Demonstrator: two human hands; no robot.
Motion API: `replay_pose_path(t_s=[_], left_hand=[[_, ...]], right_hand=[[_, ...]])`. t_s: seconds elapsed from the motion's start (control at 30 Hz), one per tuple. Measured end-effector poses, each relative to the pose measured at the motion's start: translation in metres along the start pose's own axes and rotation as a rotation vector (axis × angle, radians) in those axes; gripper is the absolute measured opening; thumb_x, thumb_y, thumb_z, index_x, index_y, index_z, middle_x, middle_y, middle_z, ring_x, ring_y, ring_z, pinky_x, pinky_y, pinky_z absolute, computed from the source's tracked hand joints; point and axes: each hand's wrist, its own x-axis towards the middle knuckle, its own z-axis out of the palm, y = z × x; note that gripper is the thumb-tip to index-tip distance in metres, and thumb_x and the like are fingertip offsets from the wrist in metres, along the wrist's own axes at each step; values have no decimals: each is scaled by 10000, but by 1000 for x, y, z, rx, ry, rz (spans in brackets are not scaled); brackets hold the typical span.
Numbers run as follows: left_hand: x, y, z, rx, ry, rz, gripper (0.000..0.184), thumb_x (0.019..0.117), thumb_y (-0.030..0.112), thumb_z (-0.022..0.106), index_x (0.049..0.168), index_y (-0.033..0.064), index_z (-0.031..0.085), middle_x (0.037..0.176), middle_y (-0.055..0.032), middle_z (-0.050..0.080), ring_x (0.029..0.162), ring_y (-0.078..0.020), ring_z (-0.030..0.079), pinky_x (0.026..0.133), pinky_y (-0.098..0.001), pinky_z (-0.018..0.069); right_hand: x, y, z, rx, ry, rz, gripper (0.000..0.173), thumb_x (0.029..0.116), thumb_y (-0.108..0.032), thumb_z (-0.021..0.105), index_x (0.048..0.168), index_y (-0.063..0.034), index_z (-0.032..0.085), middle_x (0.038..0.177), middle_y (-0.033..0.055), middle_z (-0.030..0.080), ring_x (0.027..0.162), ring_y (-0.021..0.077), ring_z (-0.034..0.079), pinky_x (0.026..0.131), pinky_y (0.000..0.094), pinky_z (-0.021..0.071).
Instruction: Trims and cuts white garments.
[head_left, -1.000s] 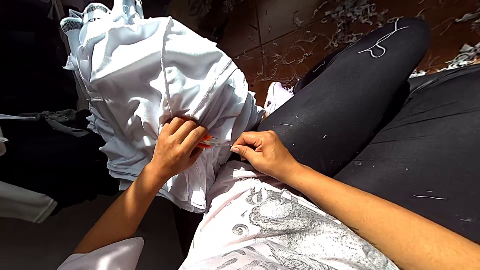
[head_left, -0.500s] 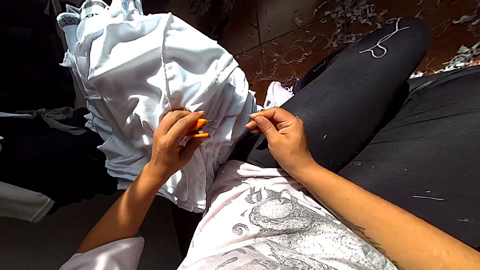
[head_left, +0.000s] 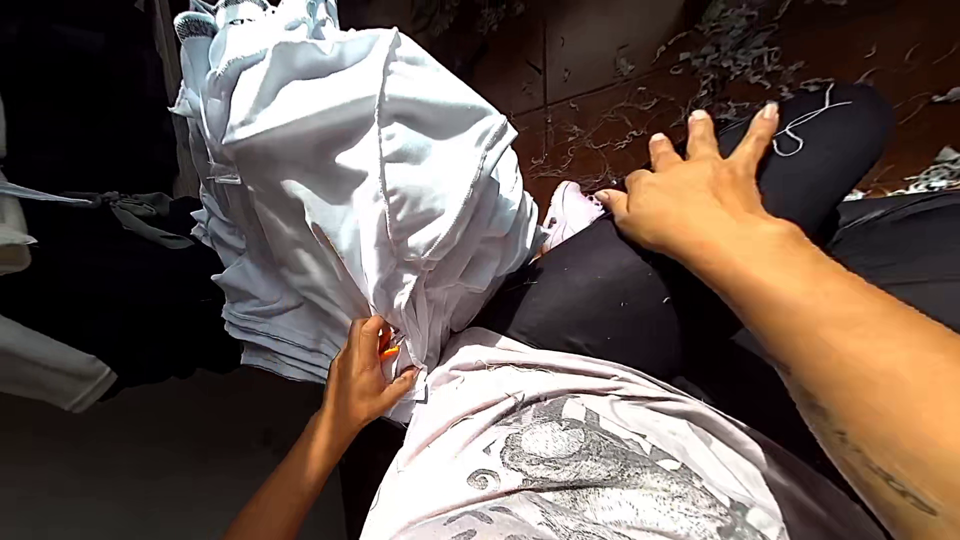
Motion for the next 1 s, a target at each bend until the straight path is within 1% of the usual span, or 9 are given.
replay_pose_path(t_s=[0.17, 0.3, 0.4, 0.5, 0.6, 0.7, 0.8, 0.87, 1.0], left_hand=[[-34, -6, -11, 141, -195, -25, 136, 751, 176, 708, 821, 67, 669, 681, -52, 648, 607, -199, 665, 560, -435, 574], [-43, -12, -54, 136, -593, -199, 194, 807, 133, 730, 927, -14, 687, 817, -185, 697, 784, -365, 707, 721, -589, 561], [-45, -26, -60, -5, -756, -228, 552, 872, 384, 770, 1230, -11, 628, 981, -211, 691, 897, -363, 684, 827, -573, 557], [-49, -31, -61, -138, -564, -146, 468, 887, 419, 707, 1094, 0, 686, 837, -142, 678, 721, -232, 645, 676, -435, 553], [-39, -6, -49, -440, 66, -119, 149, 925, 279, 654, 865, 142, 647, 682, 102, 584, 553, 55, 511, 512, -129, 445], [13, 40, -51, -604, 282, 71, 115, 1000, 378, 658, 963, 270, 672, 791, 146, 627, 604, 52, 545, 540, -114, 469], [50, 87, -52, -611, 264, 355, 116, 1020, 351, 639, 1028, 242, 679, 886, 132, 647, 777, 33, 615, 690, -128, 519], [55, 107, -51, -567, 247, 472, 124, 1027, 333, 627, 1040, 215, 663, 898, 119, 638, 840, 31, 624, 753, -132, 526], [42, 120, -47, -522, 242, 497, 119, 1041, 299, 605, 1122, 230, 658, 961, 138, 650, 875, 70, 620, 779, -109, 516]], right_hand=[[-12, -59, -38, 250, 491, -186, 409, 1034, -240, 527, 1342, 21, 594, 1497, 300, 480, 1457, 528, 341, 1152, 744, 203], [-19, -173, -34, 363, 907, -945, 329, 1031, -145, 507, 1311, -113, 675, 1423, 155, 623, 1405, 355, 504, 1182, 528, 351], [15, -152, 23, 246, 480, -1289, 433, 1036, -116, 519, 1458, -167, 601, 1578, 82, 484, 1518, 294, 356, 1262, 485, 218], [18, -46, 37, 83, 367, -651, 492, 960, 37, 554, 1390, -179, 655, 1522, 101, 545, 1480, 325, 408, 1234, 553, 232], [1, -3, -14, -21, -65, 76, 549, 1051, -445, 524, 1189, 62, 683, 1371, 318, 574, 1377, 527, 440, 1096, 763, 232], [-17, -49, -10, -36, -334, -71, 819, 872, -772, 564, 1021, 12, 748, 1151, 252, 681, 1213, 470, 564, 1068, 718, 289], [-13, -95, 16, 38, -554, -251, 495, 976, -477, 642, 1016, 11, 718, 1084, 219, 704, 1102, 418, 642, 977, 643, 423], [-7, -82, 14, 116, -418, -308, 219, 982, -152, 629, 979, 52, 709, 1018, 238, 705, 1025, 431, 667, 897, 625, 470], [-20, 32, -16, 369, 463, 19, 160, 962, -52, 647, 1010, 67, 742, 1129, 288, 713, 1199, 480, 630, 1149, 644, 345]])
